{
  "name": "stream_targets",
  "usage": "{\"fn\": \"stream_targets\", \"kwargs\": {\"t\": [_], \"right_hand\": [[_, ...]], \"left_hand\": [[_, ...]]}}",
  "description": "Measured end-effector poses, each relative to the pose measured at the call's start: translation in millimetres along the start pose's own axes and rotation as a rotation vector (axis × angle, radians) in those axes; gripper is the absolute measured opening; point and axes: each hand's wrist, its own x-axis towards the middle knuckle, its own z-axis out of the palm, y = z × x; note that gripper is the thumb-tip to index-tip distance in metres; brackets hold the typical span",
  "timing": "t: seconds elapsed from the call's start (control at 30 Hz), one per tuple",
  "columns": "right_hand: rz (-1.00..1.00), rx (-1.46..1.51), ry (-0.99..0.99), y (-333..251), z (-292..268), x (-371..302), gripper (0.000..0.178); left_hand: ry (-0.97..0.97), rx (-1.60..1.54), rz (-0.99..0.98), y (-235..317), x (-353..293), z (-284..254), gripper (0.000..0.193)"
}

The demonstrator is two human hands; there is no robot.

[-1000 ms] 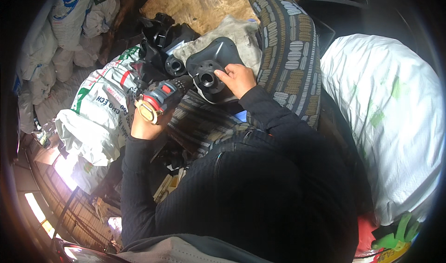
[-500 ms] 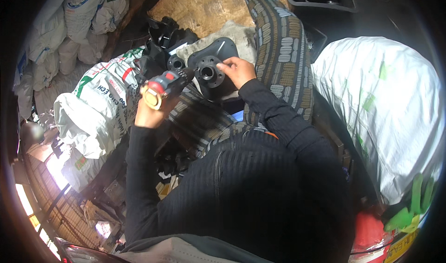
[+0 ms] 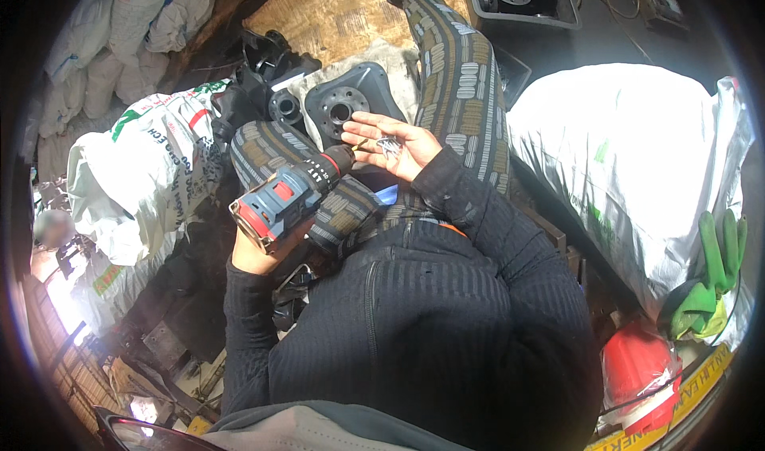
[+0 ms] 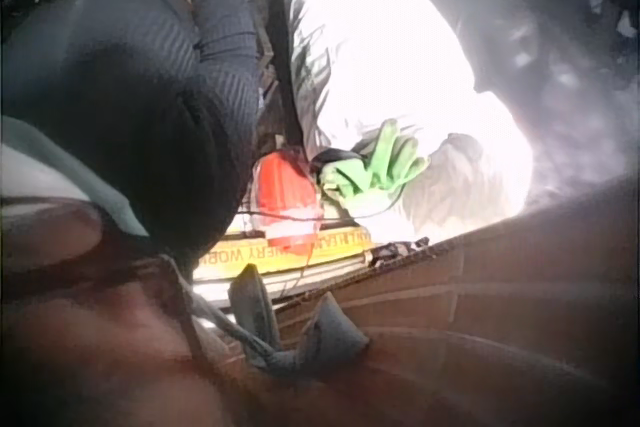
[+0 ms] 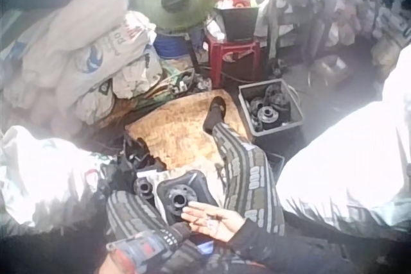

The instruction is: The person sits on the floor and uses a cordless drill to fasten screws into a black mechanical housing. They repeatedly pick up screws, align them with holes, and tighten them with the drill, occasionally placing the housing into a white bag.

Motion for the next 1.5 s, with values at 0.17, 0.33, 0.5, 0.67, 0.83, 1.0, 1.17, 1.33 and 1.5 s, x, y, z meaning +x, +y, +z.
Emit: {"fn": "stream_targets", "kwargs": {"t": [0.17, 0.33, 0.5, 0.67, 0.83, 1.0, 1.17, 1.33, 1.5], "right_hand": [[0.044, 0.029, 0.006, 5, 1, 4, 0.043], [0.057, -0.043, 0.075, 7, 3, 6, 0.041], [0.082, -0.309, 0.228, 2, 5, -4, 0.033], [0.115, -0.404, 0.303, 3, 1, -4, 0.024], [0.216, -0.502, 0.267, 0, -4, -5, 0.022], [0.365, -0.62, 0.203, -14, -2, -7, 0.019], [0.504, -0.659, 0.165, -22, -13, 0, 0.025], [0.408, -0.482, 0.227, -9, -14, 7, 0.038], [0.02, -0.489, 0.601, -5, -22, 14, 0.028]], "left_hand": [[-0.019, -0.041, -0.012, -3, 0, 2, 0.038], [-0.023, -0.08, -0.047, -3, -5, -2, 0.041], [-0.008, 0.011, 0.025, -11, -9, -16, 0.039], [0.024, 0.015, 0.005, -20, -18, -13, 0.035], [-0.001, -0.014, 0.004, -23, -20, -14, 0.032], [-0.139, -0.048, 0.006, -25, -19, -22, 0.039], [-0.184, -0.052, -0.038, -28, -16, -10, 0.042], [-0.16, -0.198, -0.291, -14, -9, -6, 0.045], [-0.12, 0.083, -0.062, -24, 4, -19, 0.038]]}}
